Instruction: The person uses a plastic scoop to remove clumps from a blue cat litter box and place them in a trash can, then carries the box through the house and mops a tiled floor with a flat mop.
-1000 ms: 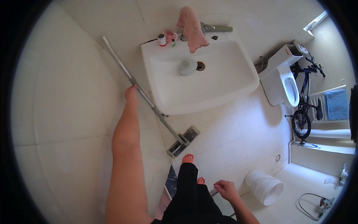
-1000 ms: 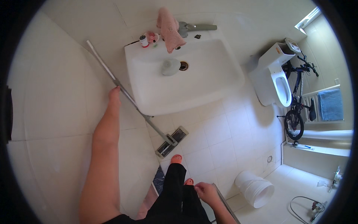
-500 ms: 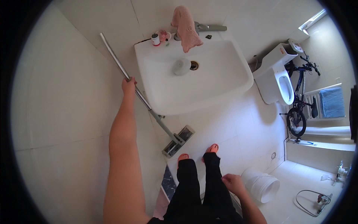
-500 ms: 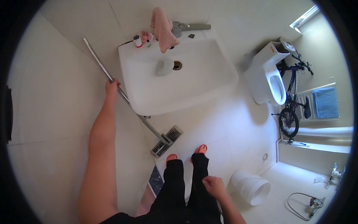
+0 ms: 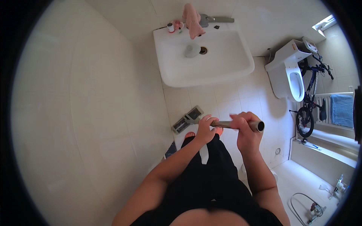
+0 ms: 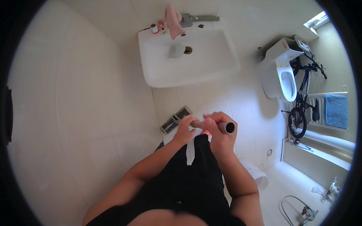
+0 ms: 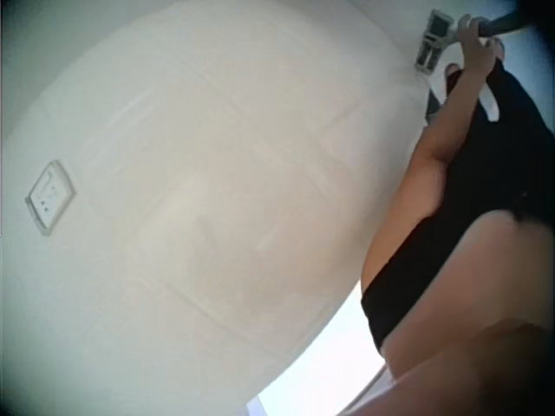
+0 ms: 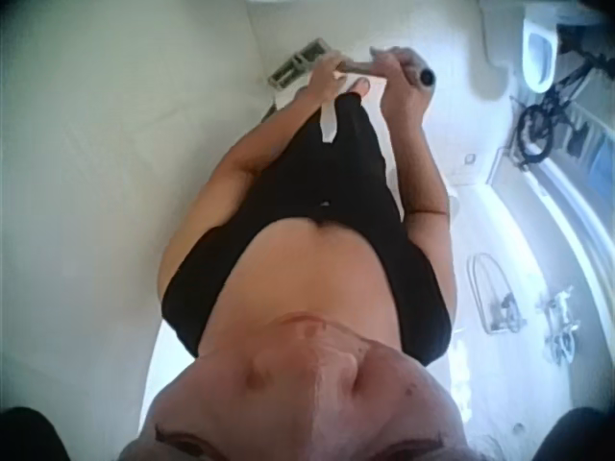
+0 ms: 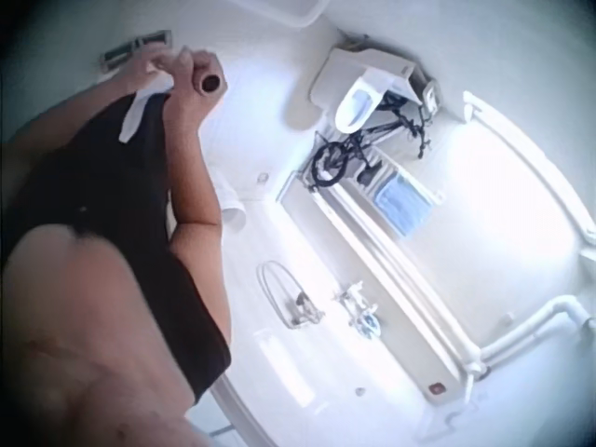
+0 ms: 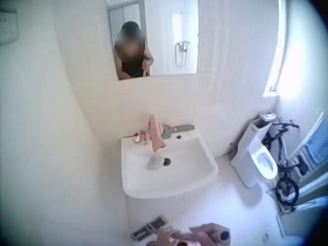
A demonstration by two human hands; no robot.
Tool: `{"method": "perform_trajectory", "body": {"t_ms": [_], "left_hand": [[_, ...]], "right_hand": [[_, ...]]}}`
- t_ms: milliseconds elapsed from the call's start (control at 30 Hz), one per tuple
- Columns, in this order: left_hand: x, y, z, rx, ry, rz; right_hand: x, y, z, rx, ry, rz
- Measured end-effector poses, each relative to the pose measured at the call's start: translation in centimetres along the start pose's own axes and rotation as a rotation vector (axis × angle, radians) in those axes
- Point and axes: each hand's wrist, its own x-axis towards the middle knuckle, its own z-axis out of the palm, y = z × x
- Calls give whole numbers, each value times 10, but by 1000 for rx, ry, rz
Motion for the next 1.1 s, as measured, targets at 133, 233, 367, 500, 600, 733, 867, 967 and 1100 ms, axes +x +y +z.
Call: {"method": "perform_trajectory", "body": {"t_ms": [133, 233, 367, 500, 600, 733, 867, 967, 1100], "left_hand": [[-20, -3, 2, -1088, -168, -921], [-8, 31, -20, -1665, 48, -1528], [-43, 20, -8, -1603, 208, -1378], [-17, 10, -16, -1625, 234, -1358], [-2, -56, -21, -1571, 261, -1139], [43, -119, -14, -1333, 194, -1198], [64, -157, 2, -750, -90, -1207], [53, -186, 8, -567, -430, -1197], [21, -111, 67, -523, -402, -1307]], "right_hand": [[-40, 2, -8, 31, -224, -156], [-60, -9, 5, -55, -446, -121], [-68, -32, 16, 17, -599, -188], [-60, -35, 17, -37, -765, -236], [-47, -2, 35, -182, -898, -269], [-45, 49, 40, -314, -733, -253], [-50, 85, 41, -226, -450, -310], [-73, 98, 32, -153, -306, -308], [-95, 79, -35, -190, -214, -308]]}}
